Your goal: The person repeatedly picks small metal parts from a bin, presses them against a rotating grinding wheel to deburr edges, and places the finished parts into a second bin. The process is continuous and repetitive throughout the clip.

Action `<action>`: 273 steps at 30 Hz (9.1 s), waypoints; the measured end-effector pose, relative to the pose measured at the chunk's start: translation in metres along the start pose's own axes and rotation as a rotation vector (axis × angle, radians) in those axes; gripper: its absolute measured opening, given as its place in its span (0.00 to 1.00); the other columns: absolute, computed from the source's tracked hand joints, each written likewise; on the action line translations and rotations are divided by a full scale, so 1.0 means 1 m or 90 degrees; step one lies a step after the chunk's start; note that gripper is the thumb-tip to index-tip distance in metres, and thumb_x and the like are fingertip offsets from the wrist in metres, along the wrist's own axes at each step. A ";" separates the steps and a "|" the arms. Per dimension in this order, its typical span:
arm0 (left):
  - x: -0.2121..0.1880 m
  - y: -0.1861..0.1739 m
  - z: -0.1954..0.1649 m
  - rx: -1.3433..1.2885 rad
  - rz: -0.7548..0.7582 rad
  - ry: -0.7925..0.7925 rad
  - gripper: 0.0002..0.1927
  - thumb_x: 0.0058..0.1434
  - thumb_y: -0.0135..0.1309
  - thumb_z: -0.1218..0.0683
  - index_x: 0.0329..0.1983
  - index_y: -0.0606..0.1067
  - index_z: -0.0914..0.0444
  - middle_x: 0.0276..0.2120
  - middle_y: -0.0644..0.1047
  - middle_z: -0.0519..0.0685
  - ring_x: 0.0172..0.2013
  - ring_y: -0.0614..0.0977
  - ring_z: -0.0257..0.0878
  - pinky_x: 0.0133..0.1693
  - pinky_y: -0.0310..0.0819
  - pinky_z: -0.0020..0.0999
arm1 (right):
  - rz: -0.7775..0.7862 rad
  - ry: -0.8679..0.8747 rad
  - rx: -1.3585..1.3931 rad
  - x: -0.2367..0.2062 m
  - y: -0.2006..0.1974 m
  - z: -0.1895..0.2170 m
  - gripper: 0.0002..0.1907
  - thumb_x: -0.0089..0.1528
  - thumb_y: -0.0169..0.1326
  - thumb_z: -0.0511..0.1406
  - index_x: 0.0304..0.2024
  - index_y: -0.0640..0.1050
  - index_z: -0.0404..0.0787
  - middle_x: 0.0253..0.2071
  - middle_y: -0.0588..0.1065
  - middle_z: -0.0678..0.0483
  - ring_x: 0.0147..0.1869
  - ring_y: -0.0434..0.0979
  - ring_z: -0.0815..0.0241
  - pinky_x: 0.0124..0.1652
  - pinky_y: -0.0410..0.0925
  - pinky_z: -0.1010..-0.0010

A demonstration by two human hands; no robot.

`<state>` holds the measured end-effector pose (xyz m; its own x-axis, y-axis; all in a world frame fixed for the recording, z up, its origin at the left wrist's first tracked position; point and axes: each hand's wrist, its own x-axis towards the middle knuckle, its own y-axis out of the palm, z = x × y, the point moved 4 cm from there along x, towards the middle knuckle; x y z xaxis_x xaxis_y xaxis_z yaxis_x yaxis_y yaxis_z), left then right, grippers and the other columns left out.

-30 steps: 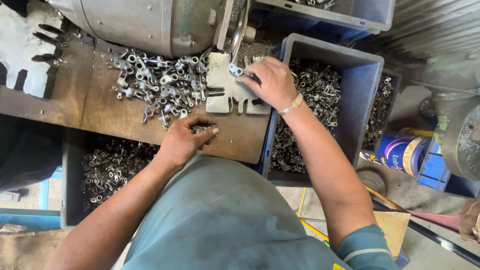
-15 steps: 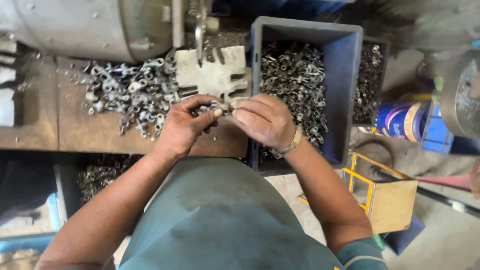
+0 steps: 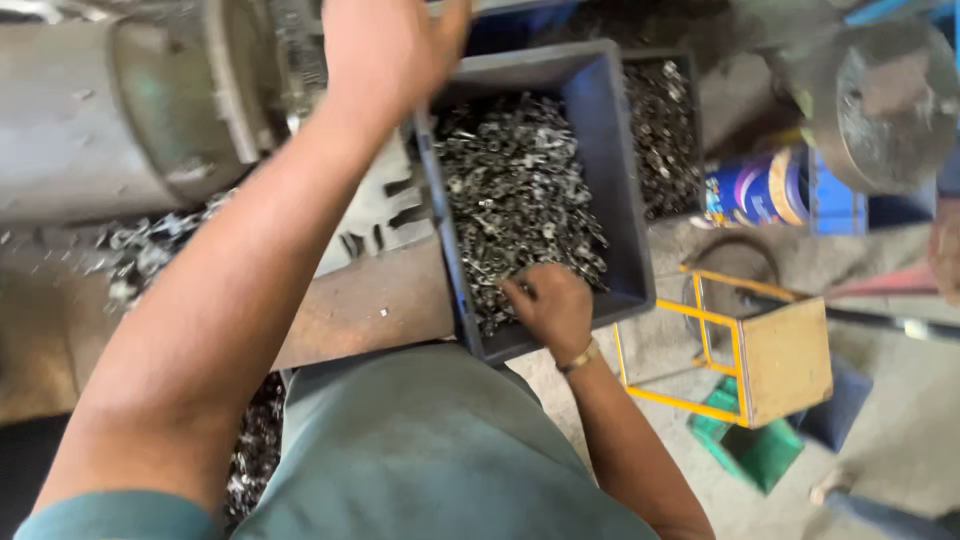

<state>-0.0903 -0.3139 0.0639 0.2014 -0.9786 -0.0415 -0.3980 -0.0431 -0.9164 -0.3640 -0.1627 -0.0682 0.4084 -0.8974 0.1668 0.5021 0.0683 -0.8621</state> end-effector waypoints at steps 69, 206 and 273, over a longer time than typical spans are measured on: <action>-0.127 0.146 -0.106 0.079 0.436 0.332 0.24 0.52 0.62 0.56 0.54 0.76 0.58 0.50 0.76 0.63 0.50 0.79 0.61 0.51 0.77 0.49 | -0.031 0.244 0.097 -0.010 -0.033 -0.076 0.16 0.52 0.62 0.35 0.43 0.83 0.40 0.38 0.82 0.45 0.42 0.83 0.50 0.46 0.74 0.63; -0.073 0.131 -0.121 0.001 0.261 0.061 0.27 0.51 0.63 0.55 0.57 0.76 0.56 0.54 0.72 0.64 0.54 0.77 0.61 0.52 0.77 0.48 | 0.114 0.201 -0.103 0.082 -0.063 -0.012 0.49 0.47 0.68 0.36 0.69 0.63 0.57 0.59 0.64 0.39 0.54 0.73 0.34 0.51 0.71 0.49; -0.251 0.054 0.200 -0.058 -0.218 -0.198 0.55 0.49 0.71 0.31 0.78 0.64 0.51 0.78 0.46 0.64 0.75 0.45 0.70 0.67 0.39 0.77 | 0.162 -0.046 0.255 0.045 0.041 0.097 0.06 0.61 0.62 0.34 0.40 0.82 0.38 0.36 0.81 0.52 0.36 0.80 0.63 0.38 0.72 0.74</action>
<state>0.0168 -0.0306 -0.0550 0.5877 -0.7992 0.1263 -0.3369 -0.3836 -0.8598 -0.2509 -0.1579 -0.0501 0.6011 -0.7990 0.0188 0.6280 0.4576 -0.6294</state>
